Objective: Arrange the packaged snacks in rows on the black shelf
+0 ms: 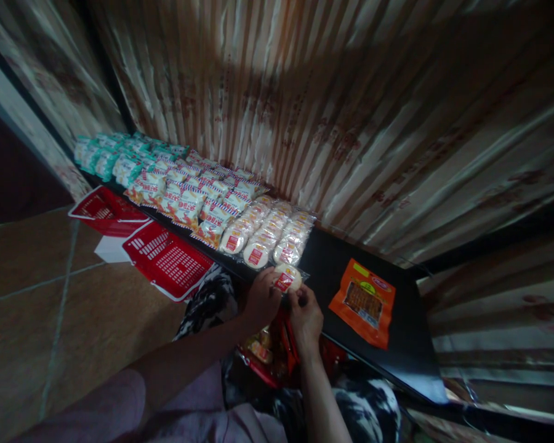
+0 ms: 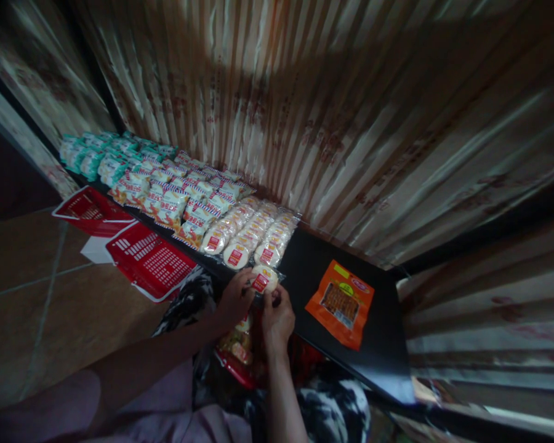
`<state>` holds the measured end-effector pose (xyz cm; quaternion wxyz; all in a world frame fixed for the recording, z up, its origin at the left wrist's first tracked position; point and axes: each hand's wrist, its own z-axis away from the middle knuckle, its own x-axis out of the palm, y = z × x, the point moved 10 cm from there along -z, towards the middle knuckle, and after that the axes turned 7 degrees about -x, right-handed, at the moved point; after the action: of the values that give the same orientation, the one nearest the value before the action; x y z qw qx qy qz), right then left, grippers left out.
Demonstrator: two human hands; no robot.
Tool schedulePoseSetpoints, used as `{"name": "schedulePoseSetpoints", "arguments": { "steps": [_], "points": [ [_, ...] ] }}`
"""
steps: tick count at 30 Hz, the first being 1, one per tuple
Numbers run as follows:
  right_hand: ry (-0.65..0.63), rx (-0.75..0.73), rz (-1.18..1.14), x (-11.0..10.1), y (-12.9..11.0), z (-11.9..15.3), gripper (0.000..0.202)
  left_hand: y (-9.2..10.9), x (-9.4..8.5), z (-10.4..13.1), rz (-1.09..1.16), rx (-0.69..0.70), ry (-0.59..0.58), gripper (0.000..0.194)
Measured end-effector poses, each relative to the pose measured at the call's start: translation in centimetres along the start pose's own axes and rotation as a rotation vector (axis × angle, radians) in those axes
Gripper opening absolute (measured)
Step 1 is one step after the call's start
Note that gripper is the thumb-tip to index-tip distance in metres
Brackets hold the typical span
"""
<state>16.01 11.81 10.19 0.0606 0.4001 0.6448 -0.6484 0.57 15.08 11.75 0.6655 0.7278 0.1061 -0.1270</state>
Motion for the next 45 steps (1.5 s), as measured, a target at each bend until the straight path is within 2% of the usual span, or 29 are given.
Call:
{"name": "schedulePoseSetpoints", "arguments": {
  "steps": [6,16,24,28,36,45],
  "points": [
    [0.014,-0.037,0.031,0.2,0.0,-1.0,0.047,0.0,0.4,-0.1,-0.028,0.057,-0.014,0.034],
    [-0.022,0.007,0.083,0.8,-0.2,-2.3,0.045,1.6,0.1,0.0,-0.187,0.255,0.087,0.03],
    [-0.043,0.024,0.139,1.4,-0.1,-2.8,0.042,1.2,0.7,0.1,-0.222,0.379,0.132,0.032],
    [-0.027,0.002,0.189,1.3,-0.4,-3.1,0.041,0.8,1.0,0.1,-0.223,0.395,0.114,0.035],
    [-0.051,-0.016,0.306,1.5,-1.1,-3.4,0.038,1.4,1.6,0.7,-0.27,0.526,0.081,0.041],
    [-0.077,-0.016,0.35,1.8,-1.2,-3.7,0.036,0.8,2.4,0.7,-0.331,0.554,0.004,0.045]
  ]
}}
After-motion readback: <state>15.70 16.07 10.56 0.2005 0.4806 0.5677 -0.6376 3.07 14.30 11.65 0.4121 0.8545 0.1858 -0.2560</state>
